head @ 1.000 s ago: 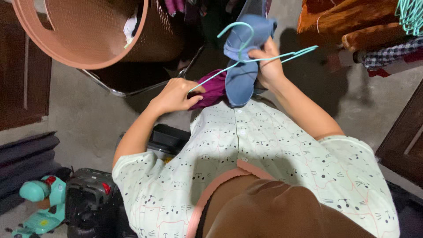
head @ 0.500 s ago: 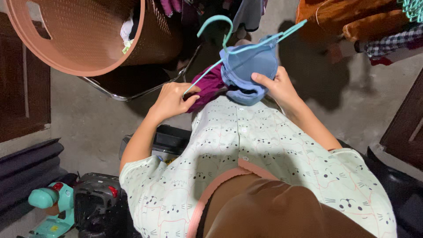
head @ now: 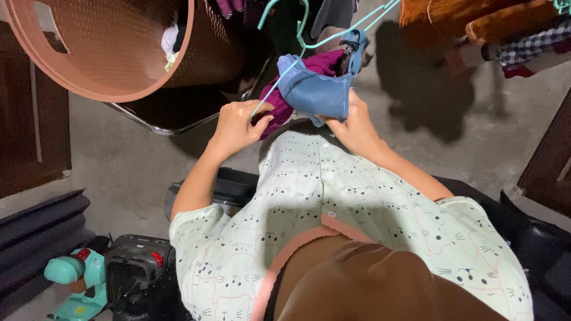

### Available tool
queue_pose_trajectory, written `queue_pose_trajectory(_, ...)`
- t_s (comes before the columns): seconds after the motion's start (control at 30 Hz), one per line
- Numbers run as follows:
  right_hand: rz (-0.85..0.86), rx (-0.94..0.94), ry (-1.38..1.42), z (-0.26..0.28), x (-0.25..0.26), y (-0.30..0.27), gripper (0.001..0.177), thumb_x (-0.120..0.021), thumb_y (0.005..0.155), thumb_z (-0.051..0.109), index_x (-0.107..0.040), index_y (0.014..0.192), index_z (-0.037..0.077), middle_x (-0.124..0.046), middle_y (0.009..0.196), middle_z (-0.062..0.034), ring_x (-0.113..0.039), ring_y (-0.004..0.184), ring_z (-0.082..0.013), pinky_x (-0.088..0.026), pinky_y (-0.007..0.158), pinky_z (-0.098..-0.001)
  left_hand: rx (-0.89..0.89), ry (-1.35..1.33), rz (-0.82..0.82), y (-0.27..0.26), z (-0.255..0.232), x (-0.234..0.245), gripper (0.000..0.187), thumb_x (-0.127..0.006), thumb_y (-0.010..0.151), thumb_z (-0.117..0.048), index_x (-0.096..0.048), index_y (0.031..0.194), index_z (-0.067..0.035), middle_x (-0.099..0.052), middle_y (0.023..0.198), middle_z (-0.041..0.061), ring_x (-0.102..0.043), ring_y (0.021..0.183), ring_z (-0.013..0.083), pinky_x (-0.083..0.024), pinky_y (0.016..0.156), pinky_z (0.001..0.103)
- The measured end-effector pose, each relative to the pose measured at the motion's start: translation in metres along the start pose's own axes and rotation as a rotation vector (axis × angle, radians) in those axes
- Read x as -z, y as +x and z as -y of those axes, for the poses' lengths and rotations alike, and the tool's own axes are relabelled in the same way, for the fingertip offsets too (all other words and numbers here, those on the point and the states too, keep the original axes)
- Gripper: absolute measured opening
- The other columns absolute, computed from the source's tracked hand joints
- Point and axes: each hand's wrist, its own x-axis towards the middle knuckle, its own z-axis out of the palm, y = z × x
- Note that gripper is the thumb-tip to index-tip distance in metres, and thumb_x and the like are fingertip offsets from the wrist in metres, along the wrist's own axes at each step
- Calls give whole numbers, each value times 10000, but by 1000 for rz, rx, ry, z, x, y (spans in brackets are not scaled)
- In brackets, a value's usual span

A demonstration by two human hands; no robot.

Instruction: The person picks up clothing items from a plastic laundry basket by hand and slides them onto plastic hangers before hanging them on a metal clothing rack.

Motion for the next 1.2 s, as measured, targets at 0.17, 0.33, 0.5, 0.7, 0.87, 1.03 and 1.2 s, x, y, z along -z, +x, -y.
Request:
queue_pose_trajectory(0.17, 110, -191, -66, 1, 22, -2, 233, -747, 917, 77, -760, 1146, 37, -747, 1044, -118, -726, 877, -222, -550, 796, -338, -58, 102, 31, -4, 3, 0, 147, -775, 860, -150, -758, 980, -68, -751, 896, 114, -682, 660, 333, -524, 607, 412)
queue_pose_trajectory(0.33, -53, -471, 833, -22, 43, 13, 414, -749, 963, 127, -597, 1336, 32, -694, 1230, -52, -686, 1104, -161, -570, 962, -332, -93, 70, 74, -9, 7, 2, 157, -767, 863, -165, -751, 990, -74, -748, 914, 115, -686, 694, 338, -531, 624, 416)
queue_pose_trajectory(0.5, -50, -465, 786, -32, 48, 16, 456, -745, 979, 114, -560, 1386, 28, -671, 1261, -53, -650, 1155, -169, -549, 1011, -370, -105, 84, 101, -12, 6, 5, 156, -760, 864, -168, -751, 993, -81, -743, 902, 117, -693, 740, 342, -530, 639, 423)
queue_pose_trajectory(0.7, 49, -560, 808, -51, 62, 14, 472, -722, 949, 92, -574, 1395, 45, -671, 1302, -43, -640, 1217, -192, -525, 1065, -385, -81, 85, 67, -15, 7, 10, 139, -761, 874, -167, -745, 975, -73, -754, 924, 116, -691, 730, 339, -529, 641, 416)
queue_pose_trajectory(0.87, 18, -689, 1112, -62, 83, 10, 450, -724, 991, 74, -580, 1415, 30, -659, 1319, -89, -636, 1213, -237, -522, 1093, -418, -59, 56, 75, -16, 9, 16, 177, -770, 863, -172, -753, 998, -59, -745, 919, 135, -694, 711, 331, -541, 646, 399)
queue_pose_trajectory(1.03, -72, -538, 1099, -48, 73, 10, 528, -771, 893, 128, -571, 1381, 97, -656, 1317, -55, -646, 1236, -218, -546, 1060, -433, -56, 58, 105, -12, 6, 15, 172, -768, 861, -162, -755, 997, -57, -757, 929, 134, -699, 717, 335, -540, 646, 403)
queue_pose_trajectory(1.2, 58, -272, 472, -38, 42, 3, 519, -778, 933, 112, -543, 1391, 44, -646, 1302, -74, -620, 1209, -227, -503, 1066, -383, -89, 31, 114, -11, 3, 16, 178, -764, 860, -159, -752, 1005, -57, -757, 935, 131, -712, 753, 335, -551, 665, 397)
